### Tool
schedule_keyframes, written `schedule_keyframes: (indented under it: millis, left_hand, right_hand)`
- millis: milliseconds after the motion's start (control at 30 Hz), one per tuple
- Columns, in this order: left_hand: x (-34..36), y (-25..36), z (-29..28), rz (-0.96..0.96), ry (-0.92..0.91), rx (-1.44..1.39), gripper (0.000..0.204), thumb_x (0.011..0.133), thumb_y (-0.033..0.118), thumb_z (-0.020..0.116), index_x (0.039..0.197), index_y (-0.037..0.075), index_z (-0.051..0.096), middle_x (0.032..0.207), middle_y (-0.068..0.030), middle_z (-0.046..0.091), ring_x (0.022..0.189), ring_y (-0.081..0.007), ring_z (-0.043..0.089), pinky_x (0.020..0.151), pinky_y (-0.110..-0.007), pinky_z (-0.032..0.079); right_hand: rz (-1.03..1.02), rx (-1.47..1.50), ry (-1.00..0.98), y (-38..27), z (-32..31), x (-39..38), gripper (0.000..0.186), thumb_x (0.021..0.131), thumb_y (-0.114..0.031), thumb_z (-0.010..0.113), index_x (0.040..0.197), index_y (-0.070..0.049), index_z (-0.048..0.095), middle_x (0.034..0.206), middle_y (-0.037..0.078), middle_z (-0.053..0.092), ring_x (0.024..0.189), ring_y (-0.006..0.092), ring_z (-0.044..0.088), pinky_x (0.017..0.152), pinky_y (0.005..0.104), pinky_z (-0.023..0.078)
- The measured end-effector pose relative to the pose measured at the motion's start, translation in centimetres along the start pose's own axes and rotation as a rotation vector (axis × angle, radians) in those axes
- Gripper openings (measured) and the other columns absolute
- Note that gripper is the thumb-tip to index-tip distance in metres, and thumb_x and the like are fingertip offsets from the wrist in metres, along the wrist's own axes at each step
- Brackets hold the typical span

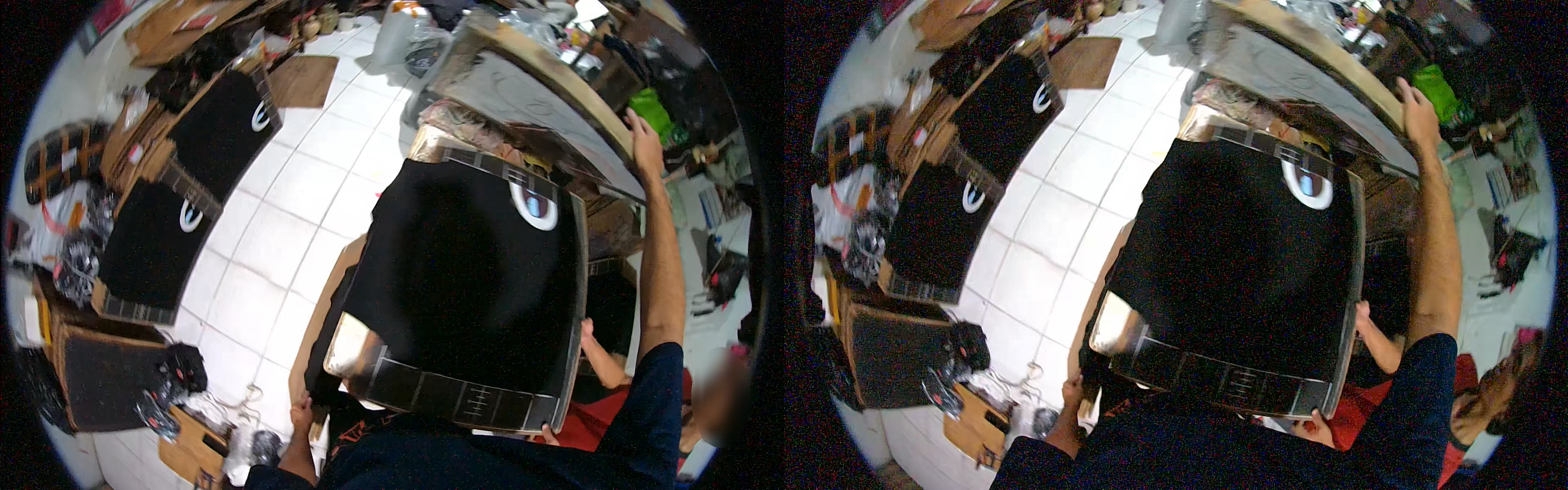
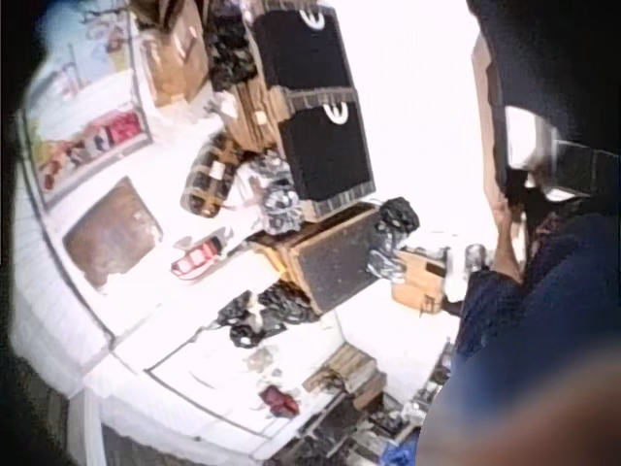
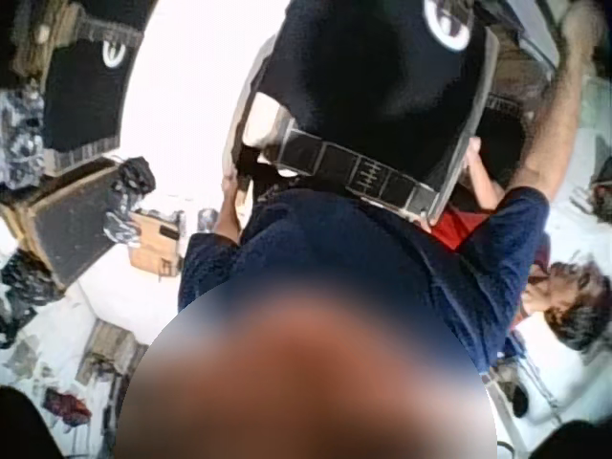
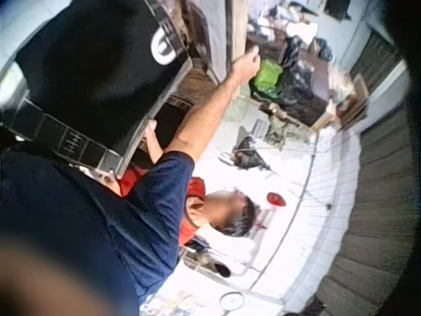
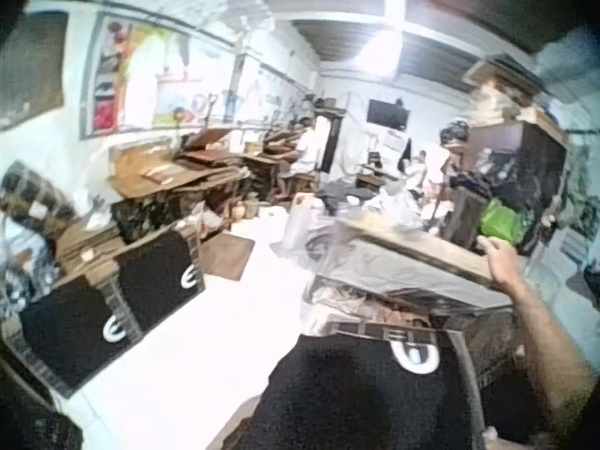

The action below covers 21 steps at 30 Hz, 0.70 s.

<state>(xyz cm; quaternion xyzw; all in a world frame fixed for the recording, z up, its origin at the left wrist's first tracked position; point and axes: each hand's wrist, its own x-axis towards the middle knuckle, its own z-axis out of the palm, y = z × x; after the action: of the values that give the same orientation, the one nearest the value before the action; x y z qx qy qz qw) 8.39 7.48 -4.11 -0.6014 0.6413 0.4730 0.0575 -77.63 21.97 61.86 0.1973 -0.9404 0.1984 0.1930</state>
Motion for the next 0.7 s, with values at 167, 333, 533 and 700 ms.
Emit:
schedule_keyframes:
  millis: [167,333,533,700]
  left_hand:
    - [-2.2,3.3,-1.0,0.21,0.177,0.319,0.035,0.097,0.023,0.067,0.129,0.01,0.069,0.124,-0.0204,0.067,0.114,-0.0411,0.063,0.095,-0.051,0.052]
    - [-2.1,4.2,-3.1,0.098,0.211,0.42,0.021,0.101,0.02,0.054,0.103,0.006,0.07,0.102,-0.0212,0.069,0.096,-0.0416,0.067,0.086,-0.052,0.055]
    - [2.8,17.8,-15.3,0.376,0.776,0.578,0.023,0.102,0.023,0.057,0.087,0.013,0.07,0.078,-0.0135,0.069,0.07,-0.0363,0.067,0.064,-0.051,0.05]
    - [-3.1,29.0,-34.1,0.468,1.003,0.613,0.031,0.099,0.037,0.061,0.096,0.011,0.076,0.092,-0.0194,0.074,0.087,-0.0428,0.07,0.076,-0.052,0.055]
  right_hand:
    - [0.005,-0.002,-0.005,1.6,-0.4,1.7,0.064,0.098,-0.064,0.05,0.128,-0.012,0.073,0.128,0.016,0.071,0.117,0.0332,0.064,0.105,0.0414,0.043]
    - [0.003,-0.036,0.006,2.0,-0.4,2.2,0.064,0.098,-0.064,0.05,0.127,-0.012,0.074,0.13,0.018,0.07,0.12,0.0355,0.063,0.107,0.0427,0.042]
    - [0.002,-0.059,-0.01,1.0,-0.5,1.9,0.065,0.099,-0.064,0.047,0.129,-0.012,0.072,0.129,0.018,0.07,0.12,0.0367,0.063,0.106,0.0432,0.043]
    - [0.013,-0.056,-0.014,0.3,-0.5,2.0,0.065,0.097,-0.066,0.047,0.128,-0.014,0.071,0.126,0.019,0.071,0.12,0.0394,0.064,0.102,0.0456,0.046]
